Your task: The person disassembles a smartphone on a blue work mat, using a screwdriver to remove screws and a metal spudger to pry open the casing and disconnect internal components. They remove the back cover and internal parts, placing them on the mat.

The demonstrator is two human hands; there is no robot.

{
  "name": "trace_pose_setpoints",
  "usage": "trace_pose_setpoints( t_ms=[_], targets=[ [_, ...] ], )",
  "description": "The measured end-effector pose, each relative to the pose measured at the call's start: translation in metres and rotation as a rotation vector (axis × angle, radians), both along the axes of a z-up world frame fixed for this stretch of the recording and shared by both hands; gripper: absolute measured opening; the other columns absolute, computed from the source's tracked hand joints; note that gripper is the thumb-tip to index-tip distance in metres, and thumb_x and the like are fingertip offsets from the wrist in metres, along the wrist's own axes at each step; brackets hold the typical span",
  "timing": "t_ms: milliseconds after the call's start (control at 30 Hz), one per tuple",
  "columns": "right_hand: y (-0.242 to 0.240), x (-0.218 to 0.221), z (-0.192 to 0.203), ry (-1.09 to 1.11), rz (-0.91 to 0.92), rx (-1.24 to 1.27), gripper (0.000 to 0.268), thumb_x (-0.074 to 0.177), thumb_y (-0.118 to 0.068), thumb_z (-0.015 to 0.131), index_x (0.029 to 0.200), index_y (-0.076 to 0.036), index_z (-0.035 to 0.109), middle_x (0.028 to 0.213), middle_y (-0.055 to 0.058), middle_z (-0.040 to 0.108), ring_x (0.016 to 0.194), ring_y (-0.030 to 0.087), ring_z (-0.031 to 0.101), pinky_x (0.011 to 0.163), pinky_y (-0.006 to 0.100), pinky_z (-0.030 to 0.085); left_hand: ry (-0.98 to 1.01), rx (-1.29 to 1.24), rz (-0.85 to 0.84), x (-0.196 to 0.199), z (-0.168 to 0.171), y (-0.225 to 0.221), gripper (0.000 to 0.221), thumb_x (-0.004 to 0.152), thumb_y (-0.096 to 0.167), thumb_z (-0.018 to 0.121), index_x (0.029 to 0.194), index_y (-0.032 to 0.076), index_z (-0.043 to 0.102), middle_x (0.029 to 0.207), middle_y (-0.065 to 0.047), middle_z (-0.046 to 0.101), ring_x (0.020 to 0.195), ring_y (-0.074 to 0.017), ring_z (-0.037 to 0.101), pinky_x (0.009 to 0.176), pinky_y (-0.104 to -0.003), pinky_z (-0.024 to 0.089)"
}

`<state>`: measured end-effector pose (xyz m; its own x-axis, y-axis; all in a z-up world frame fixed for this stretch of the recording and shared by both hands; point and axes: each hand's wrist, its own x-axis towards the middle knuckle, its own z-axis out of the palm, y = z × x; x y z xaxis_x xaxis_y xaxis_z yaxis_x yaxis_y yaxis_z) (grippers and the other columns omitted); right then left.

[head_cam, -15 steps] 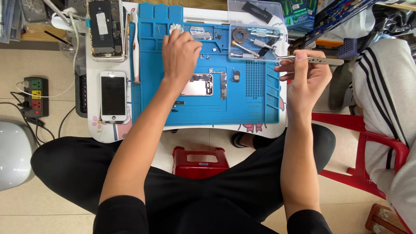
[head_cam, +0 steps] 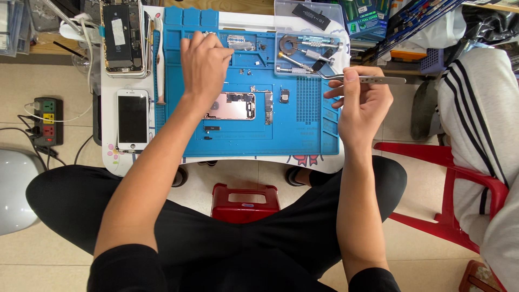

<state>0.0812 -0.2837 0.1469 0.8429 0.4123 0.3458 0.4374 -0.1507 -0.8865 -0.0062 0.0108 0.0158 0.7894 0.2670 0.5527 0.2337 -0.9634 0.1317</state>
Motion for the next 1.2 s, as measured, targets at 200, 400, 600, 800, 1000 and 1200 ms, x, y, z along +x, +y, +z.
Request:
trace_pose_setpoints(
  t_ms=[200,400,600,800,1000,1200],
  targets=[
    [0.005,0.003,-0.011,-0.102,-0.031,0.036,0.010,0.111,-0.003,0.063,0.114,0.000,0.073,0.071,0.014,0.064,0.056,0.017,0.064,0.050,0.026,0.052,0.152,-0.105,-0.032,-0.079,0.043,-0.031,0.011,0.099,0.027,0.088,0.090,0.022,0.084,0.075,0.004,0.060,0.079,-0.0156,0.050,0.088,-0.038,0.039],
    [0.002,0.003,-0.011,0.014,0.070,-0.028,0.035,0.112,-0.010,0.062,0.145,0.002,0.056,0.125,0.022,0.066,0.100,0.022,0.066,0.069,0.032,0.064,0.131,-0.261,0.084,-0.193,0.032,-0.063,0.034,0.106,0.038,0.084,0.081,0.016,0.079,0.056,0.007,0.057,0.056,-0.0159,0.059,0.079,-0.031,0.050],
    [-0.004,0.027,-0.079,-0.170,-0.127,-0.403,0.021,0.101,0.003,0.067,0.117,-0.003,0.079,0.100,0.014,0.077,0.074,0.024,0.074,0.057,0.031,0.062,0.106,-0.260,0.096,-0.216,-0.001,-0.067,0.042,0.106,0.040,0.081,0.070,0.022,0.069,0.052,0.007,0.048,0.047,-0.0173,0.054,0.056,-0.028,0.046],
    [-0.006,0.005,-0.102,-0.230,-0.212,-0.654,0.020,0.097,0.000,0.073,0.115,-0.006,0.069,0.093,0.014,0.079,0.068,0.029,0.077,0.060,0.043,0.061,0.021,-0.708,0.048,-0.203,0.012,-0.083,0.040,0.100,0.037,0.080,0.068,0.015,0.071,0.042,0.001,0.036,0.037,-0.0144,0.040,0.046,-0.026,0.038],
    [-0.009,0.010,-0.106,-0.327,-0.273,-0.823,0.010,0.097,-0.016,0.081,0.106,-0.016,0.076,0.086,0.002,0.082,0.065,0.017,0.076,0.058,0.029,0.059,-0.079,-1.412,-0.166,-0.187,0.024,-0.083,0.012,0.091,0.016,0.083,0.101,0.009,0.083,0.056,0.000,0.054,0.057,-0.0036,0.048,0.054,-0.021,0.046],
    [-0.002,-0.007,-0.069,-0.079,-0.105,-0.313,0.025,0.106,-0.010,0.069,0.130,-0.006,0.068,0.123,0.017,0.075,0.094,0.033,0.079,0.066,0.038,0.065,-0.101,-1.214,-0.347,-0.139,0.061,-0.087,0.018,0.089,-0.002,0.081,0.107,0.004,0.081,0.097,-0.012,0.076,0.086,-0.0225,0.076,0.076,-0.034,0.060]
  ],
)
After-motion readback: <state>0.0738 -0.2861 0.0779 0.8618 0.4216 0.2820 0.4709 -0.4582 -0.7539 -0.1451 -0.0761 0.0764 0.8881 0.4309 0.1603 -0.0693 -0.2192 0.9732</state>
